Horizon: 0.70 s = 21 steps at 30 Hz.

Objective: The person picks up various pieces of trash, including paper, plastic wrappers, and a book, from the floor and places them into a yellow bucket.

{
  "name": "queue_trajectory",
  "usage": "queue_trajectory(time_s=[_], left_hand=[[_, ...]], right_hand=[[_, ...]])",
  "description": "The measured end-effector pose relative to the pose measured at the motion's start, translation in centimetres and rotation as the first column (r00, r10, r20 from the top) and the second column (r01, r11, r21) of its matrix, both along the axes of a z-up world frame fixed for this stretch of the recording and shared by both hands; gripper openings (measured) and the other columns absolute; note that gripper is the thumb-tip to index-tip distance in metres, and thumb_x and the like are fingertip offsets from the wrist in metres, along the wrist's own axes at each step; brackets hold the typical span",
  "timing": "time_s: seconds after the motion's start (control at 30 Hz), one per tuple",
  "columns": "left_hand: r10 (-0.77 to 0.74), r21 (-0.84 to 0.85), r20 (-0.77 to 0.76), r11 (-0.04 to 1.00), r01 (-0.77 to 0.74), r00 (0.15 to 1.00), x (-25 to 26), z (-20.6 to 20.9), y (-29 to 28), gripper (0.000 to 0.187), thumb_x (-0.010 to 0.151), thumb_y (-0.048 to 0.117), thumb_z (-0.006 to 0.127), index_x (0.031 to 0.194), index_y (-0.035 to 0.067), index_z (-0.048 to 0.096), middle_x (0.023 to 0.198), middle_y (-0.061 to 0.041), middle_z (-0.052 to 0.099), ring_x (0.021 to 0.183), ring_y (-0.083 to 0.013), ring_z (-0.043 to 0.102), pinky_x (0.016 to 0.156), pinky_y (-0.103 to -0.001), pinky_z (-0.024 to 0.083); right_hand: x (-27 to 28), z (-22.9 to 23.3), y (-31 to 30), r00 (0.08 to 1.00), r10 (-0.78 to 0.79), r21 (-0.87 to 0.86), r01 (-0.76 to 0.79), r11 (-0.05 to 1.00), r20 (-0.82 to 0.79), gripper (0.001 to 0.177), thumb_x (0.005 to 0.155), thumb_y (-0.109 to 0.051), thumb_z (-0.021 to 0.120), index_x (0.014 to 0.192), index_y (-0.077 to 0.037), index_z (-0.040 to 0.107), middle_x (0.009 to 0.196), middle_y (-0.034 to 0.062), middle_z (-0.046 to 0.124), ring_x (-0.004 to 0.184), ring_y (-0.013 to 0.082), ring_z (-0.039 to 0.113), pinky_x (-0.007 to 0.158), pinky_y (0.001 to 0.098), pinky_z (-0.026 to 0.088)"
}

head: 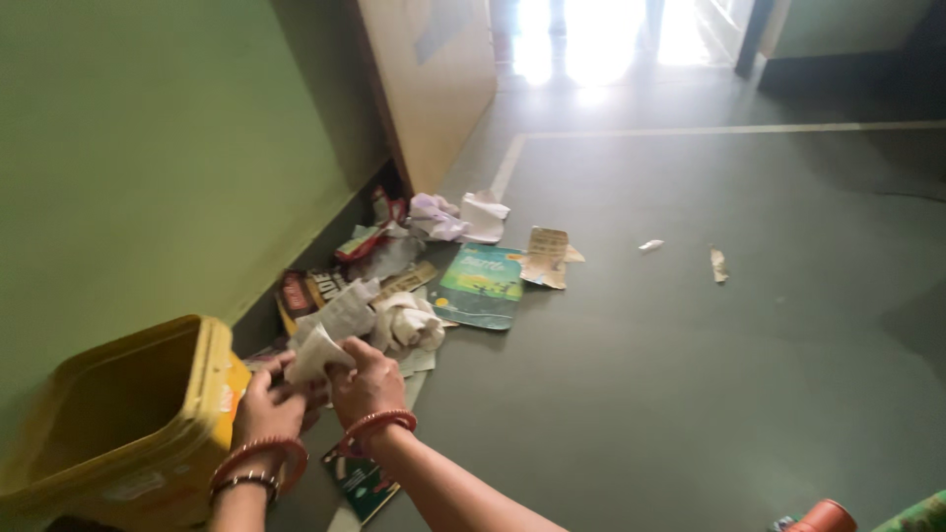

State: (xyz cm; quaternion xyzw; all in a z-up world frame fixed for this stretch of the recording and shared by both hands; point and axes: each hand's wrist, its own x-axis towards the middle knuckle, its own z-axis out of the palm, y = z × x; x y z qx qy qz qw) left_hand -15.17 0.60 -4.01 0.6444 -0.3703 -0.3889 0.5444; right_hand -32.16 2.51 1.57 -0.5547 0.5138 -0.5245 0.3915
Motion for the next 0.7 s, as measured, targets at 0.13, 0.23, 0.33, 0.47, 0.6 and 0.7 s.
queue_trajectory(time_s=[0.13, 0.23, 0.33, 0.47, 0.6, 0.7], left_hand=[[0.136, -0.239, 0.088, 0.965, -0.112, 0.987, -0.5, 5.2, 0.5, 0.048, 0.09, -0.001, 0.066, 0.137, 0.005, 0.054, 0.107, -0.016, 0.072, 0.09, -0.0214, 0.072, 0.074, -0.034, 0.06], [0.213, -0.381, 0.067, 0.908, -0.172, 0.975, 1.2, 6.7, 0.4, 0.045, 0.093, 0.0, 0.065, 0.137, 0.003, 0.057, 0.11, -0.013, 0.071, 0.097, -0.0193, 0.071, 0.078, -0.033, 0.062], [0.261, -0.471, 0.066, 0.859, -0.2, 0.963, 4.8, 6.9, 0.0, 0.045, 0.096, -0.003, 0.064, 0.14, 0.0, 0.058, 0.117, -0.015, 0.07, 0.101, -0.0203, 0.069, 0.083, -0.034, 0.06], [0.403, -0.352, -0.065, 0.847, -0.399, 0.913, 9.5, 5.7, -0.3, 0.058, 0.089, -0.005, 0.062, 0.144, 0.005, 0.048, 0.127, -0.014, 0.068, 0.109, -0.0222, 0.069, 0.092, -0.036, 0.059], [0.485, -0.258, 0.177, 0.863, -0.435, 0.856, 12.8, 3.2, -0.1, 0.068, 0.089, -0.007, 0.062, 0.153, 0.001, 0.039, 0.141, -0.022, 0.053, 0.122, -0.0279, 0.06, 0.098, -0.041, 0.053], [0.479, -0.332, 0.281, 0.861, -0.384, 0.831, 11.7, 3.4, 0.5, 0.064, 0.089, -0.006, 0.062, 0.15, -0.001, 0.042, 0.14, -0.024, 0.057, 0.123, -0.0286, 0.061, 0.101, -0.039, 0.051]], right_hand=[[2.7, 3.4, 0.3, 0.967, 0.072, -0.101, -0.048, 0.994, 0.244, 0.024, 0.089, -0.011, 0.063, 0.11, -0.011, 0.073, 0.081, 0.0167, 0.075, 0.069, 0.0246, 0.075, 0.065, 0.0359, 0.058], [5.1, 5.4, 0.2, 0.923, 0.153, -0.212, -0.081, 0.974, 0.353, 0.024, 0.089, -0.004, 0.061, 0.11, -0.006, 0.072, 0.086, 0.0153, 0.076, 0.07, 0.021, 0.075, 0.064, 0.034, 0.059], [7.4, 6.3, 0.1, 0.907, 0.245, -0.226, -0.174, 0.959, 0.342, 0.027, 0.091, -0.003, 0.061, 0.116, -0.004, 0.07, 0.086, 0.0164, 0.076, 0.074, 0.0226, 0.075, 0.066, 0.0344, 0.058], [10.2, 6.2, -0.9, 0.91, 0.38, -0.228, -0.34, 0.913, 0.165, 0.042, 0.089, -0.007, 0.068, 0.13, -0.006, 0.062, 0.102, 0.0185, 0.075, 0.094, 0.0281, 0.074, 0.082, 0.0356, 0.058], [11.7, 4.3, -1.8, 0.919, 0.388, -0.26, -0.391, 0.883, -0.065, 0.059, 0.084, -0.006, 0.069, 0.142, -0.005, 0.056, 0.123, 0.0184, 0.071, 0.112, 0.0348, 0.069, 0.099, 0.0394, 0.053], [11.8, 2.9, -1.9, 0.938, 0.345, -0.355, -0.335, 0.873, -0.037, 0.052, 0.083, -0.005, 0.065, 0.135, -0.006, 0.066, 0.12, 0.0188, 0.073, 0.114, 0.0325, 0.07, 0.101, 0.0394, 0.055]])
